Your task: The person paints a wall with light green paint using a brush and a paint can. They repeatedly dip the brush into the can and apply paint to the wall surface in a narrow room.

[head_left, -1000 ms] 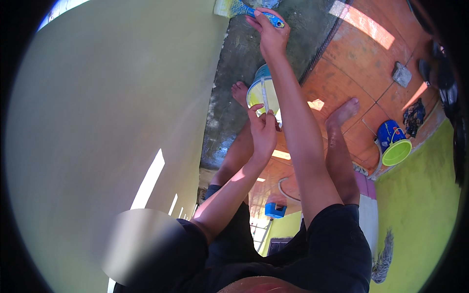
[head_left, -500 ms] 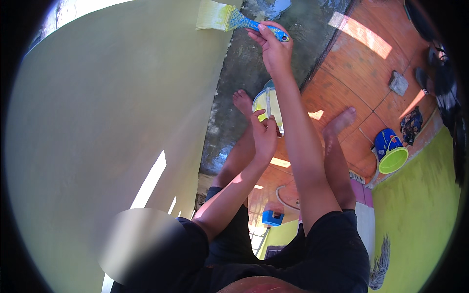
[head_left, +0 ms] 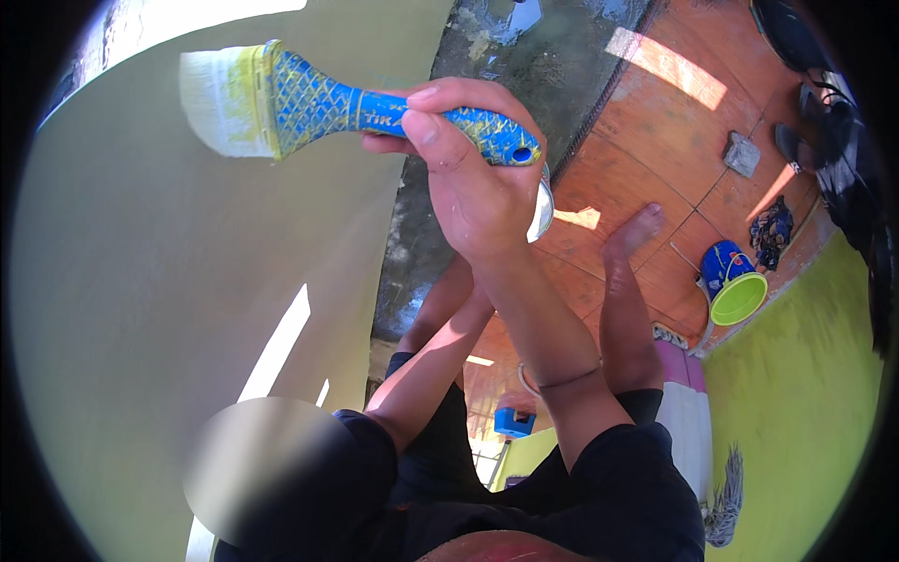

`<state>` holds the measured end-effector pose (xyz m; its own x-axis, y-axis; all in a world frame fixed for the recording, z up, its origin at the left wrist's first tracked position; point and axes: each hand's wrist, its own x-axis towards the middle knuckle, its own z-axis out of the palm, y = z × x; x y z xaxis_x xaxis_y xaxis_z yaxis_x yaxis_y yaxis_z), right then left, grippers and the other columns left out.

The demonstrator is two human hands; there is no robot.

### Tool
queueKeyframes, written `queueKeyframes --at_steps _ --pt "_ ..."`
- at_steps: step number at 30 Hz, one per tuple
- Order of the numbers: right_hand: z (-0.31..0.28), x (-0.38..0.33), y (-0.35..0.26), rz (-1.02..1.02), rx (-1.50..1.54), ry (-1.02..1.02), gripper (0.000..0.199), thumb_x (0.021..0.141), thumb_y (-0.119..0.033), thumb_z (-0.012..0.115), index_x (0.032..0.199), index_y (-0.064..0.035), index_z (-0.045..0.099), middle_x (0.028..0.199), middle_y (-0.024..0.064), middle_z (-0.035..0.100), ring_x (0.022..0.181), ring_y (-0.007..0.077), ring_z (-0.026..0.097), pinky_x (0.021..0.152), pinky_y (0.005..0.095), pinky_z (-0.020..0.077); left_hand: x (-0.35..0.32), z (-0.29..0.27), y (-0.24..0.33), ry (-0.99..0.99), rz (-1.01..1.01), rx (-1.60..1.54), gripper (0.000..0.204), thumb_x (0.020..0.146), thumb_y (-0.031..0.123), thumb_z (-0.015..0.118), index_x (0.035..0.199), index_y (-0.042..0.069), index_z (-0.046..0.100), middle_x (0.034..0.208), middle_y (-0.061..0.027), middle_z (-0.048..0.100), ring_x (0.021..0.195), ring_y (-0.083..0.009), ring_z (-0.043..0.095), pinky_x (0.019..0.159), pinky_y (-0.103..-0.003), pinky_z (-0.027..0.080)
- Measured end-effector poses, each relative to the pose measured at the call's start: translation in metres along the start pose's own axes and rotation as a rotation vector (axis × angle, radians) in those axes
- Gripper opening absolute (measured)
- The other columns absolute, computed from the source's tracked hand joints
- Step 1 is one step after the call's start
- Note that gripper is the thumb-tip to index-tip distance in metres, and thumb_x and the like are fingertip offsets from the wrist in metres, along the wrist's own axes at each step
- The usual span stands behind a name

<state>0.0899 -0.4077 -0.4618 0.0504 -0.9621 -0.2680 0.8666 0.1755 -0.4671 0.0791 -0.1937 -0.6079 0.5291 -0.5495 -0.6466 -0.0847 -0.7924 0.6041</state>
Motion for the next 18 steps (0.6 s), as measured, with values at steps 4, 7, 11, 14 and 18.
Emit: queueKeyframes --at_steps 4,7,11,14,18 --pt "0.002 0.001 0.007 0.087 0.104 -0.037 0.010 0.089 -0.002 0.068 0.097 0.0054 0.067 0.095 0.0120 0.068 0.090 0.0221 0.070 0.078 0.0357 0.0628 -0.003 -0.003 0.017 -0.060 -0.193 -0.131 0.034 0.098 0.014 0.050 0.127 0.001 0.037 0.064 -0.0051 0.057 0.059 -0.0154 0.056 0.062 -0.028 0.046" --pt "-0.047 0.024 0.045 0.118 -0.007 0.084 0.010 0.090 0.000 0.065 0.099 0.0061 0.065 0.097 0.0139 0.066 0.088 0.0247 0.070 0.080 0.0385 0.0629 0.002 -0.009 0.020 -0.058 0.260 0.147 0.038 0.098 0.017 0.055 0.128 0.003 0.038 0.091 -0.0077 0.059 0.078 -0.0136 0.058 0.068 -0.028 0.050" --pt "-0.143 0.056 0.088 0.052 -0.242 0.243 0.013 0.090 0.004 0.063 0.102 0.0083 0.064 0.096 0.0156 0.066 0.085 0.0264 0.071 0.081 0.0372 0.0628 0.000 -0.005 0.020 -0.093 -0.214 -0.330 0.032 0.097 0.013 0.054 0.123 0.004 0.037 0.079 -0.0086 0.061 0.067 -0.0120 0.058 0.057 -0.028 0.050" --pt "-0.210 0.073 0.108 0.072 -0.347 0.343 0.013 0.089 0.004 0.065 0.101 0.0085 0.065 0.096 0.0157 0.068 0.082 0.0258 0.071 0.079 0.0351 0.0628 -0.001 -0.001 0.024 -0.074 -0.237 -0.280 0.028 0.099 0.011 0.048 0.122 0.003 0.035 0.065 -0.0069 0.056 0.056 -0.0122 0.053 0.054 -0.028 0.046" --pt "-0.268 0.086 0.127 0.138 -0.497 0.507 0.012 0.088 0.004 0.065 0.100 0.0081 0.067 0.096 0.0154 0.068 0.081 0.0244 0.071 0.077 0.0337 0.0629 0.000 -0.001 0.029 -0.106 -0.235 -0.267 0.027 0.099 0.010 0.046 0.122 0.003 0.034 0.066 -0.0075 0.056 0.058 -0.0127 0.053 0.056 -0.028 0.047"
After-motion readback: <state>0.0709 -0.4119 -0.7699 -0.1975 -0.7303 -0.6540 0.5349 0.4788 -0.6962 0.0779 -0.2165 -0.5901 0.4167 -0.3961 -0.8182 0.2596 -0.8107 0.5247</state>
